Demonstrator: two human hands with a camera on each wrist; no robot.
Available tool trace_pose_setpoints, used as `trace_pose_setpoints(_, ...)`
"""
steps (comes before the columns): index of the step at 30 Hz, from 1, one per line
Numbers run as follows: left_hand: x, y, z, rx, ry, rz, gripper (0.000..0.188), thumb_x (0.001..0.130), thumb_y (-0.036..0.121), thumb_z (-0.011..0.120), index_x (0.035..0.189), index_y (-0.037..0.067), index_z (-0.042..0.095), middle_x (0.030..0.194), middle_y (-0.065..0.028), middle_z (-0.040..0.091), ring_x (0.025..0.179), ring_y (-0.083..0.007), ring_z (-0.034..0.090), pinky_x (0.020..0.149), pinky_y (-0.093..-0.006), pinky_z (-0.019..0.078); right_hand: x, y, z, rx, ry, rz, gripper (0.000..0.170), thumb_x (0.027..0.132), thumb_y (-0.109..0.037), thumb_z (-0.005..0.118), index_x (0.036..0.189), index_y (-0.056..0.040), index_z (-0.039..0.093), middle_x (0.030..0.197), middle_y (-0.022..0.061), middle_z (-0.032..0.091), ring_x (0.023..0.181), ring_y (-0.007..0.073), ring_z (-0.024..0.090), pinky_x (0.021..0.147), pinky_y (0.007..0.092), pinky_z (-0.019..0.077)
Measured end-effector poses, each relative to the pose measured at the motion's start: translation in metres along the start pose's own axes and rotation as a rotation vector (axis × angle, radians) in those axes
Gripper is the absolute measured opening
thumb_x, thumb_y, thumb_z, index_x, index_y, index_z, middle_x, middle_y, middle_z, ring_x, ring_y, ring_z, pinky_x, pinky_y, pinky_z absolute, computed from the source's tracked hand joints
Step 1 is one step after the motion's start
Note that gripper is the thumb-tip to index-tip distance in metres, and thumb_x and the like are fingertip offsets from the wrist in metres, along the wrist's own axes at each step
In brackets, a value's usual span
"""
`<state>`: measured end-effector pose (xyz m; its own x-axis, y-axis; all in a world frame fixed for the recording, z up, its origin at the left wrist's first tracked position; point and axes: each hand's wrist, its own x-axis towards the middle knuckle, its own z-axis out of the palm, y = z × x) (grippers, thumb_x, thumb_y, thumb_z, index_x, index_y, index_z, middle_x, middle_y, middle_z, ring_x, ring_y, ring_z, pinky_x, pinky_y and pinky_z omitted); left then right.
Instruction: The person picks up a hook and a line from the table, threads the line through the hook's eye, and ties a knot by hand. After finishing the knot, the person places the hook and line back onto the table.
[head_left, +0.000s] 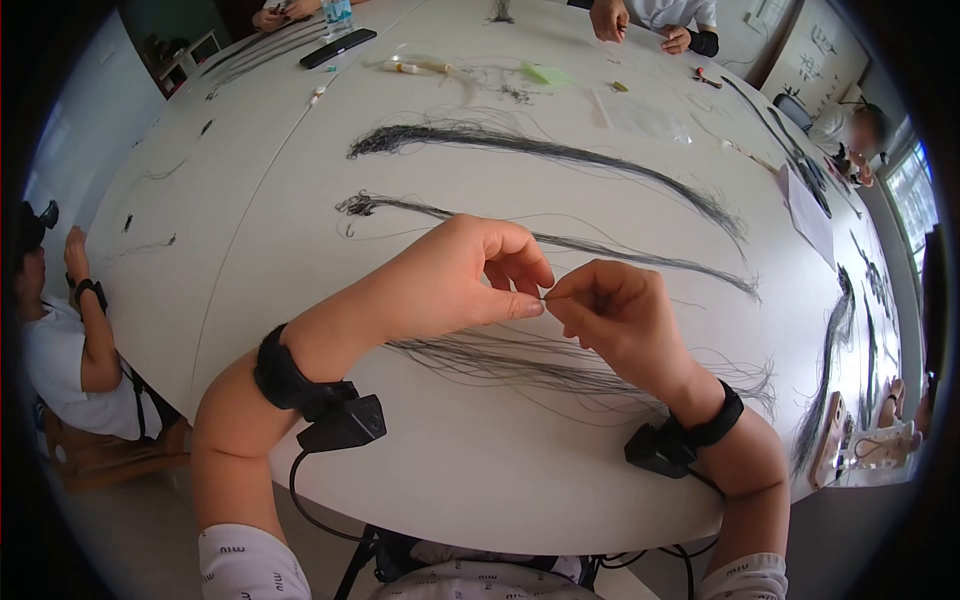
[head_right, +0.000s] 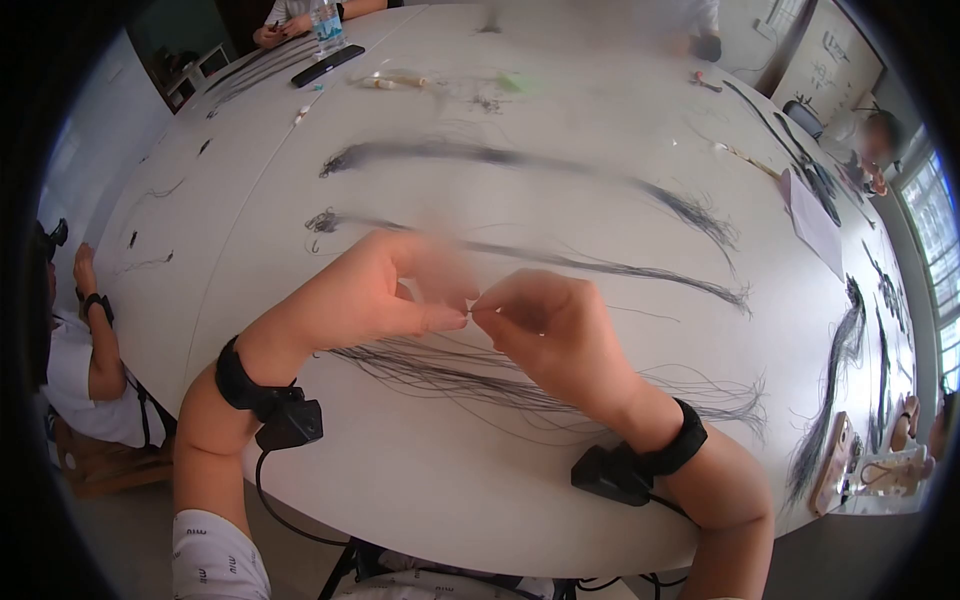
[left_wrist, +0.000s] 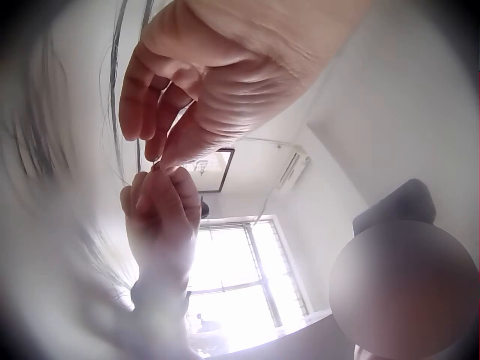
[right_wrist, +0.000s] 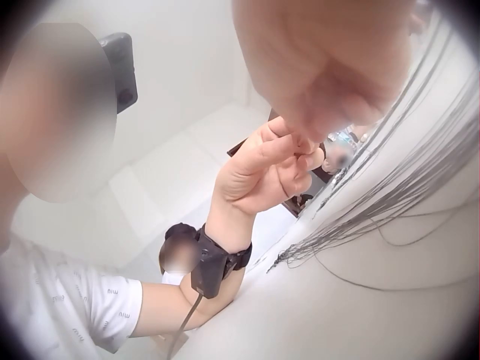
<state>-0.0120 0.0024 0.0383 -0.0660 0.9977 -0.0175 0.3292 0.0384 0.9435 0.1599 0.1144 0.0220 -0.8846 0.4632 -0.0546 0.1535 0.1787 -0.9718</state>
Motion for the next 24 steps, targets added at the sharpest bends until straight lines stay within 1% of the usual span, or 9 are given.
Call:
trace_pose_setpoints(2, -0.001, -0.001, 0.002, 0.037, 0.012, 0.019, 0.017, 0.079, 0.009, 0.067, 0.094, 0.002, 0.062, 0.085, -0.0041, 0.064, 0.077, -0.0105, 0.059, 0.061, -0.0235, 0.0499, -0.001, 0.001, 0.002, -0.019, 0.015, -0.059, 0.009, 0.084, -0.006, 0.062, 0.087, 0.0024, 0.064, 0.068, 0.0024, 0.060, 0.062, 0.0069, 0.055, 0.056, 0.0217, 0.0450)
trace_pose_setpoints(10, -0.004, 0.005, 0.002, 0.169, 0.066, 0.027, 0.014, 0.079, 0.006, 0.066, 0.091, 0.001, 0.062, 0.081, -0.0056, 0.063, 0.073, -0.0089, 0.057, 0.061, -0.0249, 0.0491, 0.000, 0.002, 0.003, -0.013, -0.002, -0.045, 0.008, 0.083, -0.005, 0.063, 0.084, 0.0028, 0.064, 0.067, 0.0024, 0.059, 0.060, 0.0076, 0.055, 0.055, 0.0223, 0.0446)
trace_pose_setpoints(12, -0.003, -0.003, 0.005, 0.271, 0.082, 0.145, 0.010, 0.079, 0.004, 0.065, 0.089, 0.001, 0.062, 0.078, -0.0060, 0.062, 0.069, -0.0092, 0.056, 0.059, -0.0251, 0.0482, 0.000, 0.003, 0.002, -0.014, -0.003, -0.053, 0.008, 0.083, -0.005, 0.063, 0.084, 0.0030, 0.063, 0.067, 0.0025, 0.059, 0.059, 0.0079, 0.055, 0.055, 0.0226, 0.0445)
trace_pose_setpoints(13, -0.004, -0.003, 0.005, 0.270, 0.082, 0.145, 0.010, 0.079, 0.004, 0.065, 0.089, 0.001, 0.062, 0.078, -0.0060, 0.062, 0.069, -0.0092, 0.056, 0.059, -0.0251, 0.0482, 0.001, 0.003, 0.001, -0.060, -0.014, -0.068, 0.007, 0.083, -0.003, 0.062, 0.084, 0.0035, 0.063, 0.070, 0.0033, 0.060, 0.062, 0.0074, 0.056, 0.056, 0.0212, 0.0464)
trace_pose_setpoints(15, -0.005, 0.002, 0.006, 0.257, 0.050, 0.044, 0.009, 0.079, 0.004, 0.064, 0.087, 0.000, 0.062, 0.076, -0.0056, 0.062, 0.067, -0.0100, 0.055, 0.057, -0.0250, 0.0473, 0.001, 0.004, 0.000, -0.105, -0.025, -0.082, 0.005, 0.083, -0.001, 0.062, 0.084, 0.0040, 0.062, 0.073, 0.0040, 0.062, 0.064, 0.0069, 0.057, 0.057, 0.0198, 0.0483)
trace_pose_setpoints(19, -0.006, 0.001, 0.005, 0.218, 0.021, 0.035, 0.010, 0.079, 0.006, 0.063, 0.086, 0.000, 0.062, 0.076, -0.0056, 0.061, 0.066, -0.0102, 0.055, 0.056, -0.0252, 0.0470, 0.000, 0.003, -0.001, -0.120, -0.036, -0.121, 0.005, 0.083, -0.002, 0.061, 0.084, 0.0031, 0.060, 0.073, 0.0033, 0.061, 0.065, 0.0065, 0.056, 0.057, 0.0200, 0.0473)
trace_pose_setpoints(21, -0.005, 0.004, 0.003, 0.166, -0.025, -0.060, 0.012, 0.079, 0.009, 0.063, 0.086, 0.001, 0.062, 0.075, -0.0044, 0.061, 0.066, -0.0106, 0.055, 0.054, -0.0251, 0.0467, 0.000, 0.001, -0.001, -0.101, -0.045, -0.113, 0.005, 0.083, -0.002, 0.061, 0.084, 0.0029, 0.060, 0.073, 0.0029, 0.060, 0.065, 0.0062, 0.056, 0.056, 0.0199, 0.0469)
trace_pose_setpoints(22, -0.004, 0.004, 0.003, 0.165, -0.025, -0.060, 0.012, 0.079, 0.009, 0.063, 0.086, 0.001, 0.062, 0.075, -0.0044, 0.061, 0.066, -0.0106, 0.055, 0.054, -0.0251, 0.0467, -0.001, 0.001, -0.001, -0.075, -0.057, -0.098, 0.005, 0.083, -0.002, 0.060, 0.084, 0.0025, 0.060, 0.073, 0.0026, 0.060, 0.064, 0.0062, 0.056, 0.056, 0.0199, 0.0465)
trace_pose_setpoints(24, -0.003, 0.005, 0.002, 0.007, -0.097, -0.228, 0.013, 0.079, 0.012, 0.061, 0.085, 0.001, 0.061, 0.075, -0.0033, 0.060, 0.064, -0.0108, 0.054, 0.052, -0.0249, 0.0457, -0.001, 0.001, -0.001, -0.048, -0.068, -0.082, 0.005, 0.084, -0.002, 0.059, 0.085, 0.0021, 0.059, 0.073, 0.0023, 0.060, 0.064, 0.0061, 0.055, 0.056, 0.0198, 0.0461)
